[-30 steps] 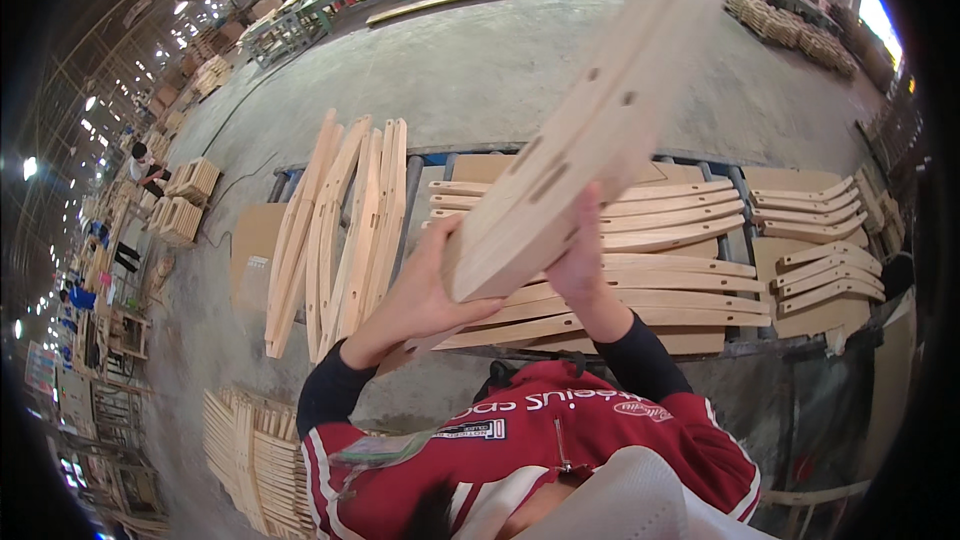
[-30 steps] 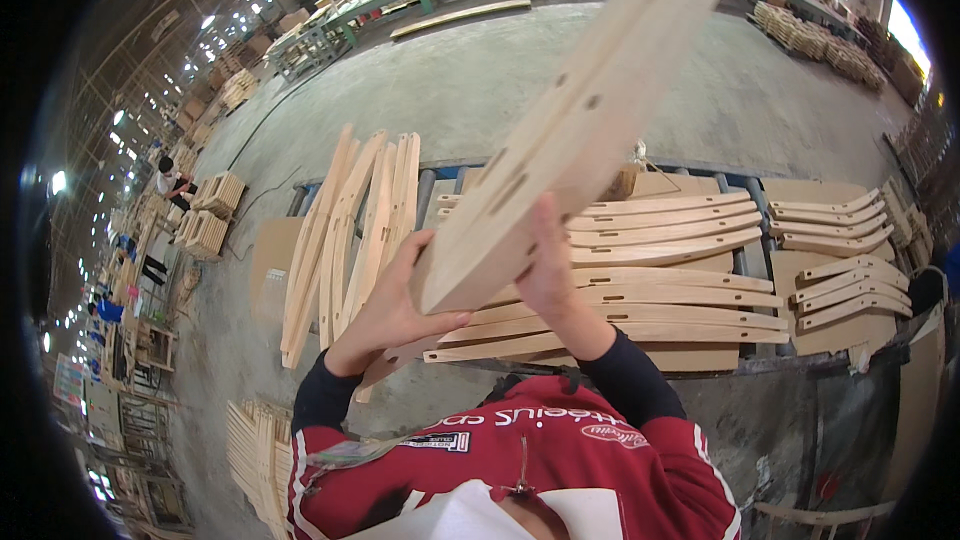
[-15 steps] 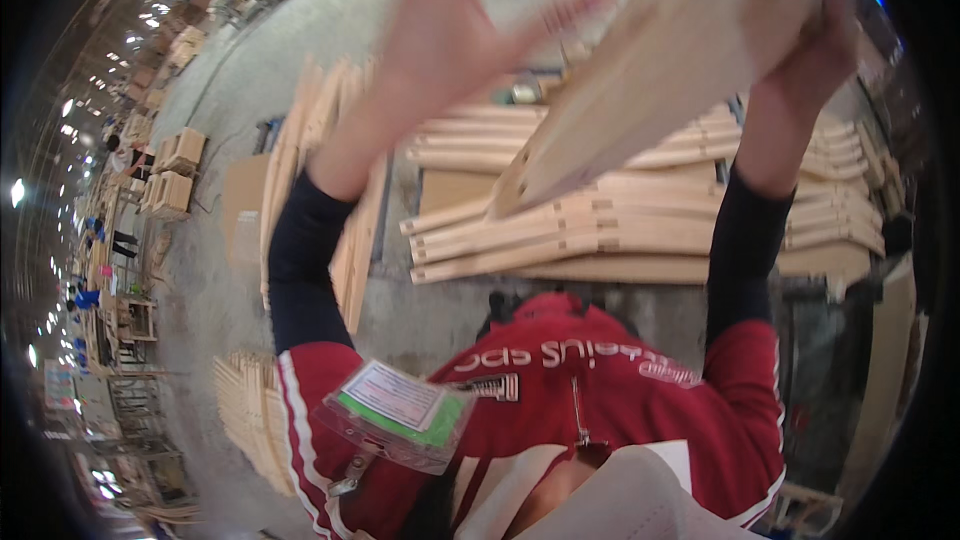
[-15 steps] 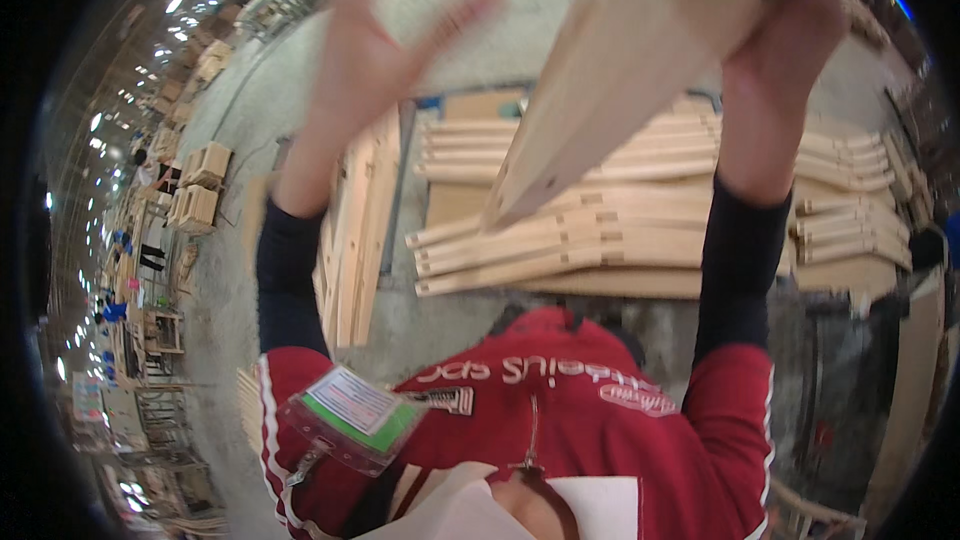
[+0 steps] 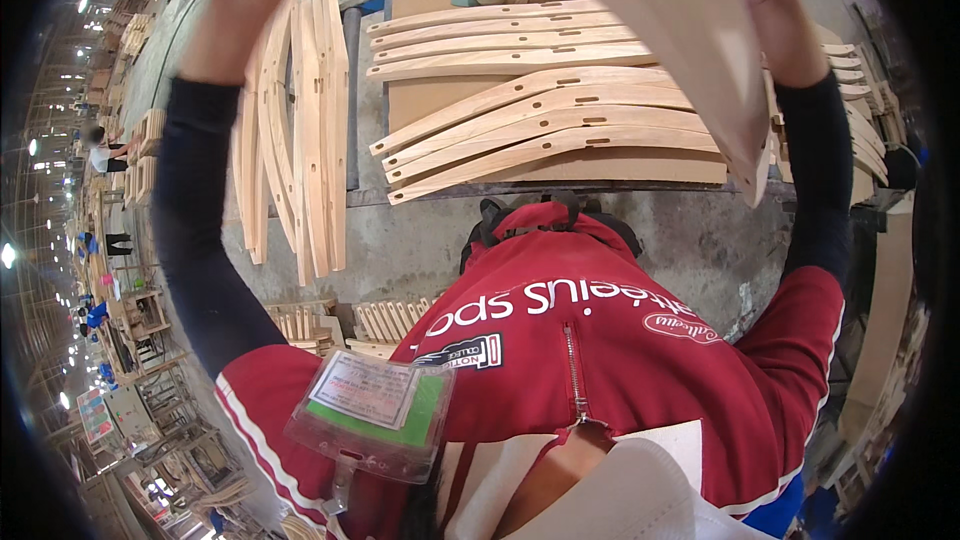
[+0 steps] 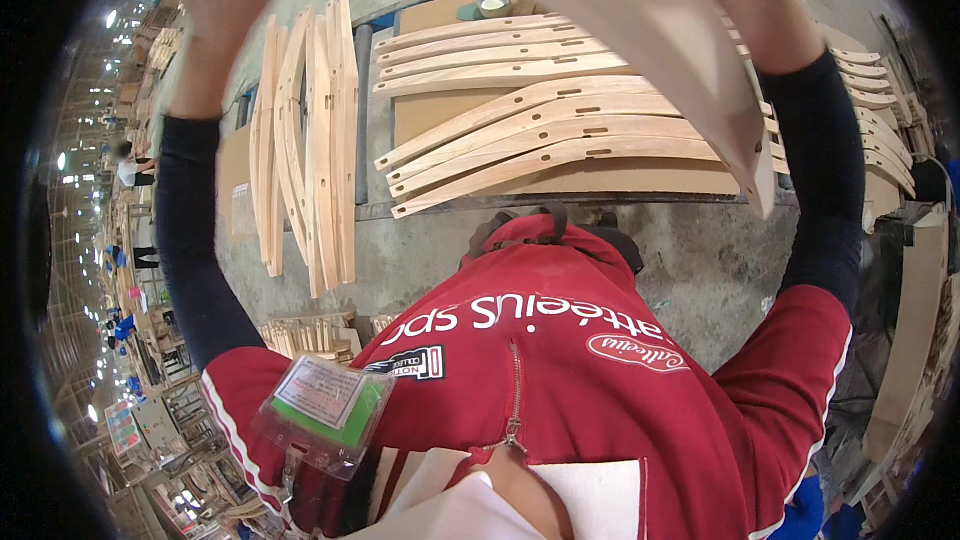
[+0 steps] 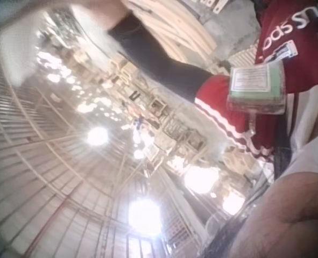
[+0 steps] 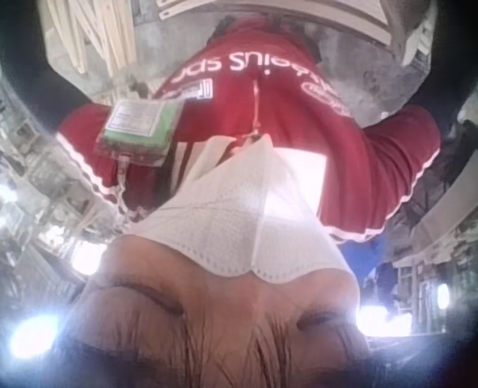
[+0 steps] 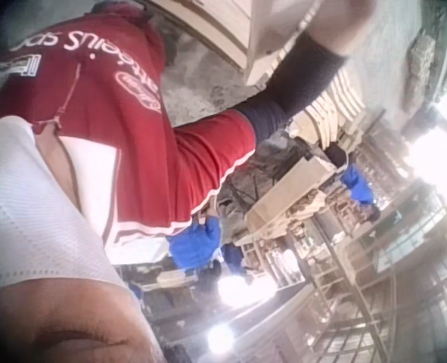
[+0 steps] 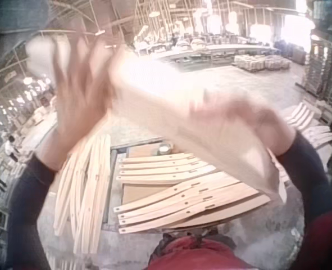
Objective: The person applies glue to pre-drilled holes in curved wooden chair parts using a small brush and a can of adhesive. They repeatedly pick up parts, apply glue to the holes, and place them back on the workbench.
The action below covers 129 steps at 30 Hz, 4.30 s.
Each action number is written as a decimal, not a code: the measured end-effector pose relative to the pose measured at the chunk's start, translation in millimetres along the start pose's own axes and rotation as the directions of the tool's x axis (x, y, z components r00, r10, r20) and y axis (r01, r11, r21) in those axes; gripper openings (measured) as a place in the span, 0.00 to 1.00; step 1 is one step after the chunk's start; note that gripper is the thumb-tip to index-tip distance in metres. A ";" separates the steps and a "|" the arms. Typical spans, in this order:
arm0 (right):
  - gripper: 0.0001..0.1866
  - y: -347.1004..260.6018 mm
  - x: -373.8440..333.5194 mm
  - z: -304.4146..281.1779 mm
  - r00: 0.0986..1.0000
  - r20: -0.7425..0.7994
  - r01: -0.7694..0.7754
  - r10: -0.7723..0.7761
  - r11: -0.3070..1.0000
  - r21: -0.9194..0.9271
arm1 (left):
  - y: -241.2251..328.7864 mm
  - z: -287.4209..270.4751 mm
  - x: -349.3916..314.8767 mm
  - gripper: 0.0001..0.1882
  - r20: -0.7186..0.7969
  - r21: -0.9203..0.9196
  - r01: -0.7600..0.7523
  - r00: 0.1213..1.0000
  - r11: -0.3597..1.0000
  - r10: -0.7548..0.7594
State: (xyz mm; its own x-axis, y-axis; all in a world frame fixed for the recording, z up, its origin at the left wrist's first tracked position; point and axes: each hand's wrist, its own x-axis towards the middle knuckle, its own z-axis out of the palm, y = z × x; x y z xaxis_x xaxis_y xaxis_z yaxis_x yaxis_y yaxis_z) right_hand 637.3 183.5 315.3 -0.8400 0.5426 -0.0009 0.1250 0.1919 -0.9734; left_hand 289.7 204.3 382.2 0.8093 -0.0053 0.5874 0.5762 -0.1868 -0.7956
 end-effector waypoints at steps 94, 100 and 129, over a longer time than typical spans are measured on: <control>0.43 230.8 185.1 233.1 0.831 -0.556 -0.306 -0.019 0.818 -0.486 | 96.1 -241.6 -449.6 0.37 0.718 0.484 0.348 -0.682 -0.803 0.137; 0.59 171.6 267.1 266.4 0.942 -0.228 -0.151 0.247 0.917 0.369 | 78.8 -293.6 -307.0 0.32 0.718 0.433 0.358 -0.692 -0.827 0.076; 0.30 -81.5 84.9 42.8 0.578 -0.619 0.762 -0.531 0.624 0.176 | 56.2 -111.5 -54.7 0.47 0.558 -0.537 0.767 0.635 0.351 -0.535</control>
State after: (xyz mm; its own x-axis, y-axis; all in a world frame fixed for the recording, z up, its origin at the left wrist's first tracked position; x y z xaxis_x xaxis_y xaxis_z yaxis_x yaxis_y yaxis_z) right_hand 533.1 179.0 384.8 -0.2250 0.7181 0.6586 -0.6544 0.3893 -0.6482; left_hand 265.1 84.5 321.9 0.2693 0.6444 0.7157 0.7619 -0.5971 0.2509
